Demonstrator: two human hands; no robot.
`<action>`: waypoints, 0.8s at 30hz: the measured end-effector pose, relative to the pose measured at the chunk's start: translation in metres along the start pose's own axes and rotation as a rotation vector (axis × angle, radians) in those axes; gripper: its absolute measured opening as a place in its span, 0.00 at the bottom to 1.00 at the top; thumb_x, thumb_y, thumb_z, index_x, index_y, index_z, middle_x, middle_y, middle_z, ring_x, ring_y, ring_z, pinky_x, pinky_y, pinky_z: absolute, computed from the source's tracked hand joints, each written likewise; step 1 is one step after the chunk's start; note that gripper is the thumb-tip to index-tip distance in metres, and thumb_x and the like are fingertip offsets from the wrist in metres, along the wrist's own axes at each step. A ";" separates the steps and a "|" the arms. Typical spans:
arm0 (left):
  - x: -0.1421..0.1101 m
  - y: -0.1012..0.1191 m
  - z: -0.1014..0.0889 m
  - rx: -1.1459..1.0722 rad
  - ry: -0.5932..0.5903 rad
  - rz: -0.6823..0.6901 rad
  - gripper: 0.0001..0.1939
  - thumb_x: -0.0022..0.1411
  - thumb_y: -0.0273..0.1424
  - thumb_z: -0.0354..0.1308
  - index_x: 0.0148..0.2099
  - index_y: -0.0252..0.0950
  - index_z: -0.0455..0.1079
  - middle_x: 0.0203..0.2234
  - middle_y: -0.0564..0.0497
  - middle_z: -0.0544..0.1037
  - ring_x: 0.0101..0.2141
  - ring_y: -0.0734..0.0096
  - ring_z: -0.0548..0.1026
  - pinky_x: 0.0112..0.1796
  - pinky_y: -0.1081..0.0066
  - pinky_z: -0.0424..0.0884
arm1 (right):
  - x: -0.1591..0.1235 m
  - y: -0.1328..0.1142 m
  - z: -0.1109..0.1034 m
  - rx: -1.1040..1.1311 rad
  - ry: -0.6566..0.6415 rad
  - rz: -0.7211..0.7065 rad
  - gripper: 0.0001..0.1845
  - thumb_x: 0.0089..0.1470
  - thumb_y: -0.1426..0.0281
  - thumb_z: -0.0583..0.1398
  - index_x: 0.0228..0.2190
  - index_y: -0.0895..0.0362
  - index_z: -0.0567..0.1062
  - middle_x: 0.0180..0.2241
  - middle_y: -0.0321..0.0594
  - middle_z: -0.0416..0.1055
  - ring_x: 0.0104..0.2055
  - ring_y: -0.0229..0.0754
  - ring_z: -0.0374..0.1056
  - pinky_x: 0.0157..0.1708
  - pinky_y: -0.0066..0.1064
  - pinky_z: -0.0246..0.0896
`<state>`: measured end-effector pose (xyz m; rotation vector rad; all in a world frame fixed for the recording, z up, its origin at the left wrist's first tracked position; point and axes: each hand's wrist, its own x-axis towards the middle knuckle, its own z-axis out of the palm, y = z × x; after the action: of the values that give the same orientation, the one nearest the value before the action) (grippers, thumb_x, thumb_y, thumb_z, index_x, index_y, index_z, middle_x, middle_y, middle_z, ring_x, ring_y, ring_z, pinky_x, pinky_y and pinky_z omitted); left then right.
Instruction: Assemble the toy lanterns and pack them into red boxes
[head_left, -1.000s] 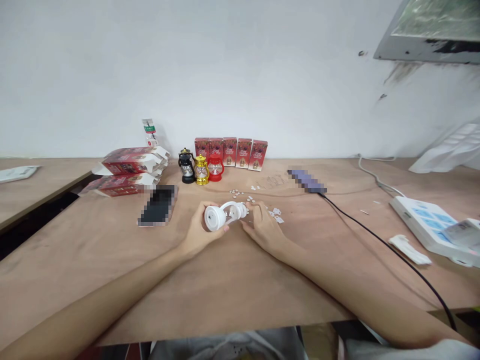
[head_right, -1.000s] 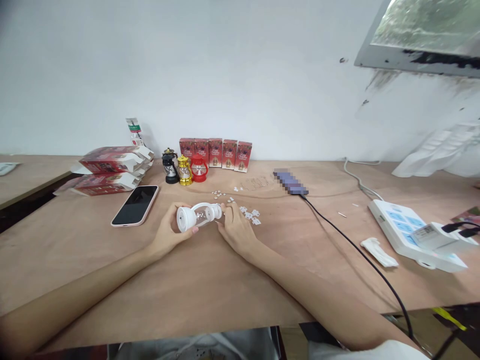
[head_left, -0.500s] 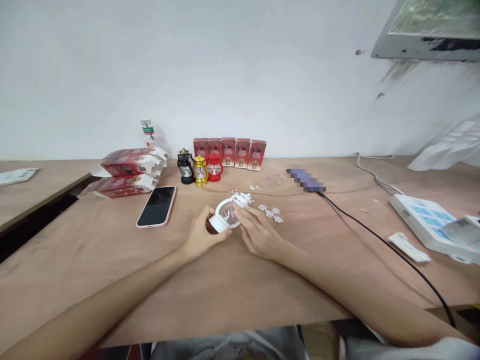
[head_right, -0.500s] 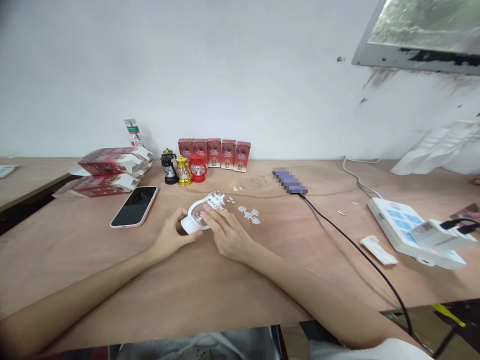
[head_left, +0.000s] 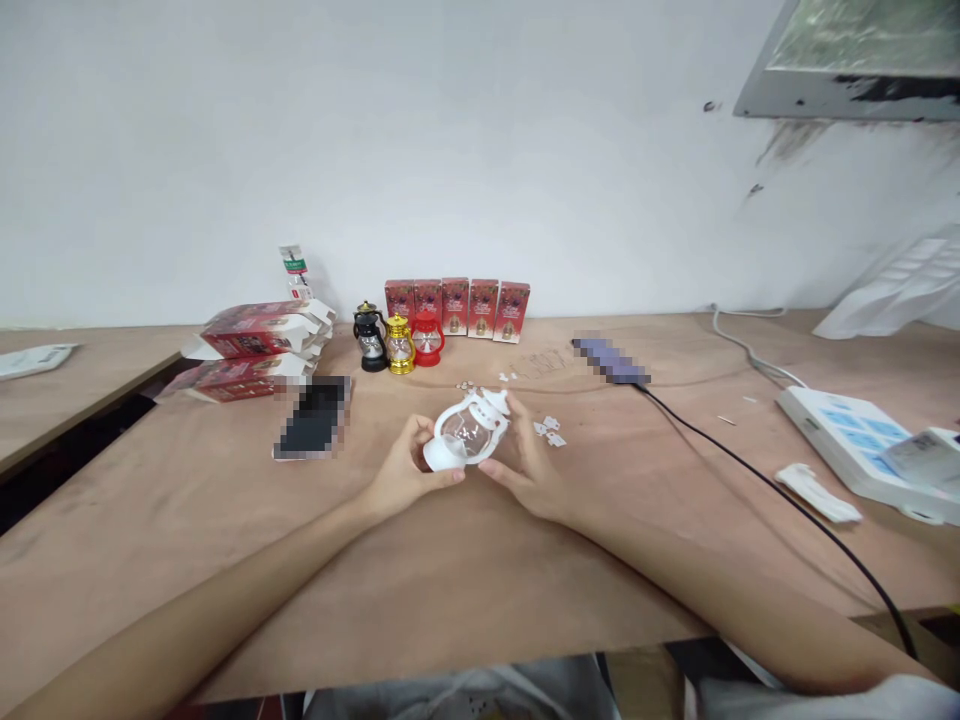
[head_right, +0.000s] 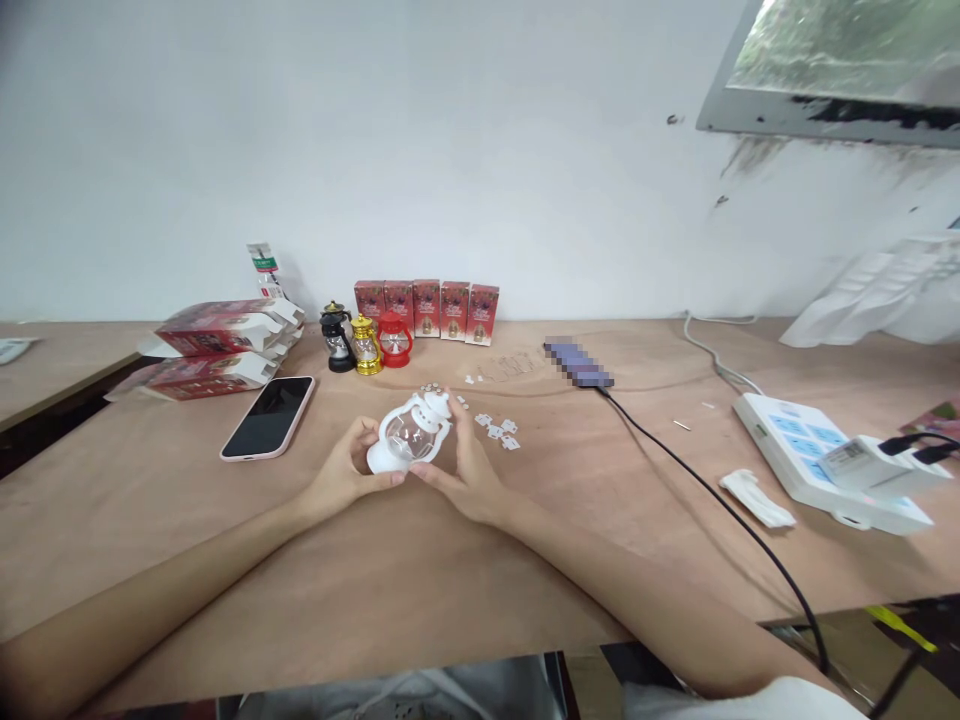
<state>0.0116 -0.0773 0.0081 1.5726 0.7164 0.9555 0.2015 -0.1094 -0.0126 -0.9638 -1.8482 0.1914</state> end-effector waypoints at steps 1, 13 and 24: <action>-0.001 -0.002 0.001 0.018 -0.024 0.017 0.29 0.40 0.38 0.70 0.35 0.39 0.52 0.33 0.54 0.73 0.33 0.71 0.72 0.34 0.72 0.67 | 0.000 -0.001 0.001 0.062 -0.029 0.061 0.44 0.56 0.60 0.58 0.63 0.52 0.37 0.62 0.54 0.51 0.63 0.50 0.53 0.57 0.47 0.59; 0.016 0.045 -0.111 1.207 0.101 0.405 0.16 0.55 0.32 0.53 0.47 0.38 0.63 0.51 0.42 0.70 0.57 0.53 0.63 0.55 0.53 0.59 | 0.000 0.000 0.004 0.101 0.099 0.265 0.44 0.51 0.59 0.62 0.62 0.53 0.47 0.58 0.51 0.59 0.59 0.49 0.59 0.56 0.47 0.58; -0.003 0.041 -0.221 1.700 0.418 -0.105 0.28 0.52 0.31 0.55 0.55 0.30 0.59 0.51 0.31 0.70 0.51 0.38 0.67 0.45 0.50 0.63 | 0.002 0.005 0.009 0.098 0.147 0.261 0.44 0.53 0.59 0.60 0.63 0.52 0.44 0.61 0.51 0.53 0.61 0.50 0.55 0.56 0.48 0.58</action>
<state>-0.1840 0.0192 0.0625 2.6633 2.2290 0.4596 0.1969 -0.1023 -0.0182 -1.1184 -1.5626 0.3573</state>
